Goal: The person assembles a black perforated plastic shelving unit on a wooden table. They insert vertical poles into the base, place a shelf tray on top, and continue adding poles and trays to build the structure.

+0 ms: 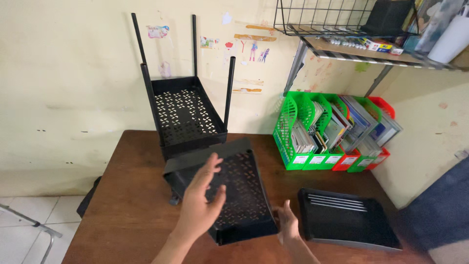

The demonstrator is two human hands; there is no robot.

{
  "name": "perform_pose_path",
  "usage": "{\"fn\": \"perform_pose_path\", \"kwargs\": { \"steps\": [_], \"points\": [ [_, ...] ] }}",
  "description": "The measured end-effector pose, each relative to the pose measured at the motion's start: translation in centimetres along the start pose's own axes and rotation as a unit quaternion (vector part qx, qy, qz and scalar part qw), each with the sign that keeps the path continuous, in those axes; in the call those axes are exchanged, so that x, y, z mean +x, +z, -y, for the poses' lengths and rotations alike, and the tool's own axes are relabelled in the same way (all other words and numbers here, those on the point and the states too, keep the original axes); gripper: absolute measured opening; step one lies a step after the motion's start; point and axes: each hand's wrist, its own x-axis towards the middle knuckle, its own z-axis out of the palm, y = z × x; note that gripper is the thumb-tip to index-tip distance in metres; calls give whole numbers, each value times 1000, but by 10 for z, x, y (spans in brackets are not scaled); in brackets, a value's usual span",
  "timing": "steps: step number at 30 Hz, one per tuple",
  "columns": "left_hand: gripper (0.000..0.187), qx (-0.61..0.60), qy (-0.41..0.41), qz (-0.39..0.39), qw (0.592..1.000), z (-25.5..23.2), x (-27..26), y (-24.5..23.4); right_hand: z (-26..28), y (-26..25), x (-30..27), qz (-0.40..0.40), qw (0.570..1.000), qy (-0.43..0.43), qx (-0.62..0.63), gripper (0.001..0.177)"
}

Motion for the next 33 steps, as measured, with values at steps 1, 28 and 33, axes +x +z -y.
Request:
{"fn": "perform_pose_path", "kwargs": {
  "steps": [1, 28, 33],
  "points": [
    [78, 21, -30, -25, 999, 10, -1, -6, 11, -1, 0, -5, 1000, -25, 17, 84],
    [33, 202, -273, -59, 939, 156, -65, -32, 187, 152, -51, 88, 867, -373, -318, 87],
    [50, 40, -433, -58, 899, 169, -73, -23, 213, 195, -84, 147, 797, -391, -436, 90]
  ]
}}
